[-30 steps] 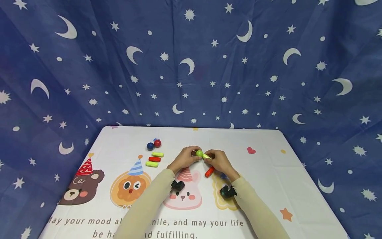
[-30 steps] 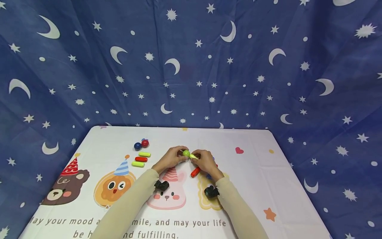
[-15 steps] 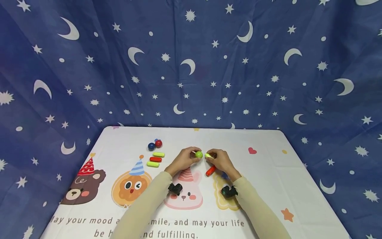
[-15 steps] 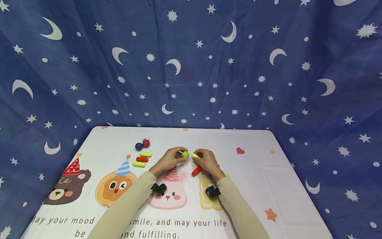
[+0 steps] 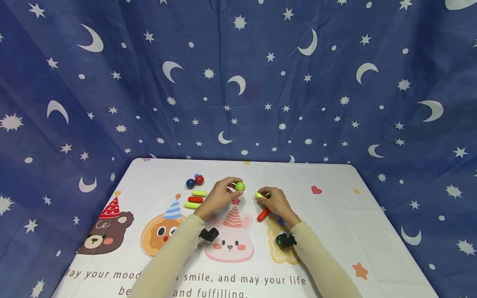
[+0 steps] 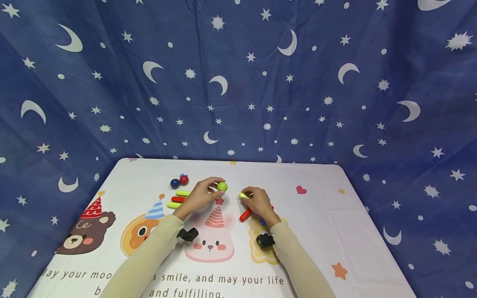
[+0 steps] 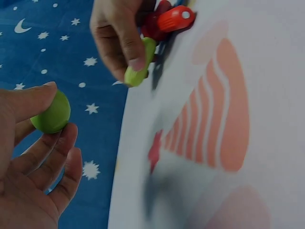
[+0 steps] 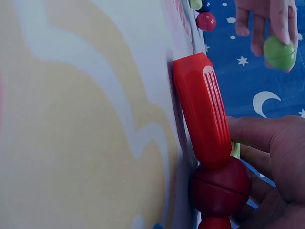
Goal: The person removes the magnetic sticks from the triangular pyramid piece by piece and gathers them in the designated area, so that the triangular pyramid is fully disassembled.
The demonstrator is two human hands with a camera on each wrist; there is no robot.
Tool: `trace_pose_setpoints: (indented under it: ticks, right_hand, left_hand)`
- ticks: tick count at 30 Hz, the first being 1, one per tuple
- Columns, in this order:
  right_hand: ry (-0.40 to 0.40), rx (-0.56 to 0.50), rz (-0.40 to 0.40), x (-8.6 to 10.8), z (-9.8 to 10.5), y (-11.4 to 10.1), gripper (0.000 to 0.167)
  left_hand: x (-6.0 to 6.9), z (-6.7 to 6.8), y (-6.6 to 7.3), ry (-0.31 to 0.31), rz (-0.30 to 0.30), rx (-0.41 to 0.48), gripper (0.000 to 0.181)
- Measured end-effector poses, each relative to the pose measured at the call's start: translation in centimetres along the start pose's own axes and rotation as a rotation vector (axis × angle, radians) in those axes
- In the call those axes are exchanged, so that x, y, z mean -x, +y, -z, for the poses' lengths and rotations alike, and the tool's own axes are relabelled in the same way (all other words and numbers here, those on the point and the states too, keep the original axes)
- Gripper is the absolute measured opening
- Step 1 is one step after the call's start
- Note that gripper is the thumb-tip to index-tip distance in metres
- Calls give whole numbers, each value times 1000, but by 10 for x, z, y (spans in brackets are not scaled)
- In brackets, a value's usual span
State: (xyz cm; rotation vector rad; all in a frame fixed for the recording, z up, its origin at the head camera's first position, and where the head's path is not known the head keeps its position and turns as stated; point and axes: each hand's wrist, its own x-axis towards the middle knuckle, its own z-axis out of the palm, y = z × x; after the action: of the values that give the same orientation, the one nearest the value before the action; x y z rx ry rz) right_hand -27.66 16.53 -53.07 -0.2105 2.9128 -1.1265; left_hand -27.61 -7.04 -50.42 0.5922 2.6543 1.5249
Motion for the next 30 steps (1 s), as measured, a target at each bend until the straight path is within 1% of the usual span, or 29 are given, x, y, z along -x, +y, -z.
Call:
trace_pose_setpoints:
  ticks: [8,15,20,25,30]
  right_hand:
    - [-10,-21,-16,3,-3,-2,22]
    - [-3,-25,3,5,-6,0,22]
    - [-1,-25,24,6,-6,0,23]
    - [4,-13,15,5,-6,-1,24]
    - [13,-21,25,1,-3,-3,23]
  left_hand:
    - [15,26,1,75,-41,-19,42]
    - [29,47,-1,132,-88,-19,41]
    - [38,62,-2,164,-68,-42,41]
    - [47,77,-4,196,-38,-49,43]
    - [55,95,-11,246,-13,-57,44]
